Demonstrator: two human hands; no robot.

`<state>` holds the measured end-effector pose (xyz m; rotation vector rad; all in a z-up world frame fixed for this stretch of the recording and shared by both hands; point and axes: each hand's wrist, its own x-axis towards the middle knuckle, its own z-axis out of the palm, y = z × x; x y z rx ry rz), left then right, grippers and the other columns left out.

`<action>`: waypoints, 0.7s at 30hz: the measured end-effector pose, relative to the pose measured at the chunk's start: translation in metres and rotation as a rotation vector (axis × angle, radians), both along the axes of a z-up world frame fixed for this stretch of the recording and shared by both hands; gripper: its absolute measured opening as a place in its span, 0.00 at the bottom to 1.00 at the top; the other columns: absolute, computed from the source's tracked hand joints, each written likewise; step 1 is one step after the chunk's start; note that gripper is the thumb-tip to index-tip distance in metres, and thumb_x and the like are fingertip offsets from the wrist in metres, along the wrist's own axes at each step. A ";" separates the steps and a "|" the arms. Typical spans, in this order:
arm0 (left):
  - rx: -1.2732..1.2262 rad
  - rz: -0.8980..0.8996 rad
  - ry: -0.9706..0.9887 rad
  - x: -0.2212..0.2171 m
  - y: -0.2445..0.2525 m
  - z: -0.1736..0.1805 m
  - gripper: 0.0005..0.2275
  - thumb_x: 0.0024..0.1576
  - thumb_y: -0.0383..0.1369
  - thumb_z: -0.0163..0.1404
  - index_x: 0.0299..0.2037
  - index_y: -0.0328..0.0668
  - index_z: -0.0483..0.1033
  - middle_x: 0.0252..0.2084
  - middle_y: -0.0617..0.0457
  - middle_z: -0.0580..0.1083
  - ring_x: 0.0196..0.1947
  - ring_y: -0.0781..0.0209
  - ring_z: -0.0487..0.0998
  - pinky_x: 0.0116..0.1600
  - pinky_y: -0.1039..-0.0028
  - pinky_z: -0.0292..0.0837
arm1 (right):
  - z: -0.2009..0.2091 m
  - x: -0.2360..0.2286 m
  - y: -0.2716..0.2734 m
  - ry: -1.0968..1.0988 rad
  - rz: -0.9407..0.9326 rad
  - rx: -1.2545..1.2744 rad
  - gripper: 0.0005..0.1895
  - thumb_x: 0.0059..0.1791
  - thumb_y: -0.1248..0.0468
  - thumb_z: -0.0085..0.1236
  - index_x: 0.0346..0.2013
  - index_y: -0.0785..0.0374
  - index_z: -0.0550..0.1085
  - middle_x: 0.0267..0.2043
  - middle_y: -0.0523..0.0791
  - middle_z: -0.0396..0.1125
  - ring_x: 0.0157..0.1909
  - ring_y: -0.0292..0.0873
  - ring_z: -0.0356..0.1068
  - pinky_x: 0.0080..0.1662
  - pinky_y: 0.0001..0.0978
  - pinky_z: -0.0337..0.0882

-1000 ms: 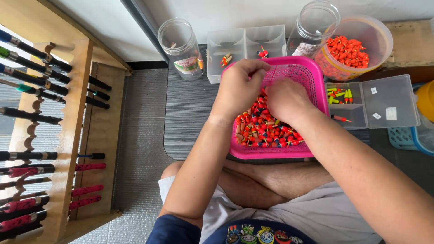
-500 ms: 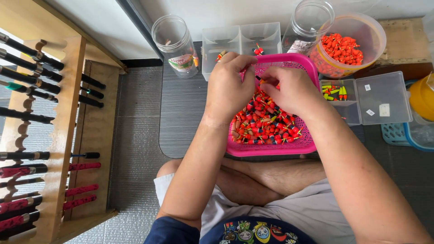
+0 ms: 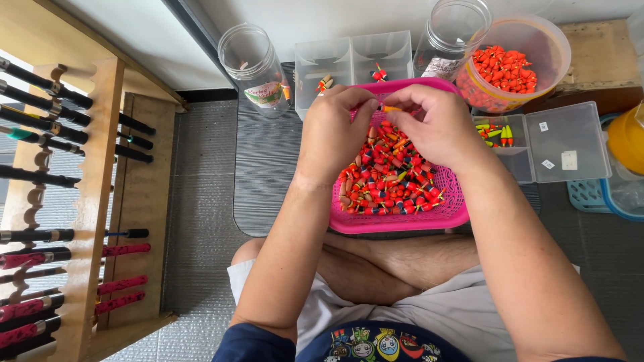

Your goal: Manually assembling small fishing float components by joining stems to float bodies.

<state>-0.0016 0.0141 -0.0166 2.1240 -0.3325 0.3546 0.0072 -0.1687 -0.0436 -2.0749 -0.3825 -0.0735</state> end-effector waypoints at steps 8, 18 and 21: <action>-0.032 0.006 0.022 0.000 -0.001 0.002 0.05 0.56 0.28 0.51 0.36 0.39 0.80 0.31 0.47 0.75 0.34 0.52 0.77 0.39 0.67 0.74 | -0.005 0.002 -0.007 0.014 -0.035 0.249 0.10 0.49 0.72 0.59 0.45 0.67 0.75 0.36 0.46 0.68 0.40 0.32 0.66 0.38 0.21 0.72; -0.030 -0.052 -0.025 -0.001 -0.003 0.006 0.05 0.57 0.28 0.49 0.36 0.36 0.77 0.31 0.44 0.74 0.35 0.45 0.76 0.39 0.61 0.74 | -0.014 0.008 -0.011 0.036 -0.019 0.399 0.11 0.49 0.73 0.59 0.46 0.70 0.73 0.40 0.50 0.69 0.42 0.33 0.69 0.40 0.20 0.73; 0.002 -0.056 -0.019 -0.001 -0.003 0.008 0.05 0.58 0.28 0.48 0.36 0.36 0.77 0.30 0.46 0.73 0.34 0.48 0.76 0.38 0.64 0.74 | -0.012 0.006 -0.009 0.013 -0.020 0.403 0.10 0.50 0.73 0.59 0.46 0.72 0.73 0.36 0.50 0.69 0.37 0.31 0.67 0.36 0.19 0.72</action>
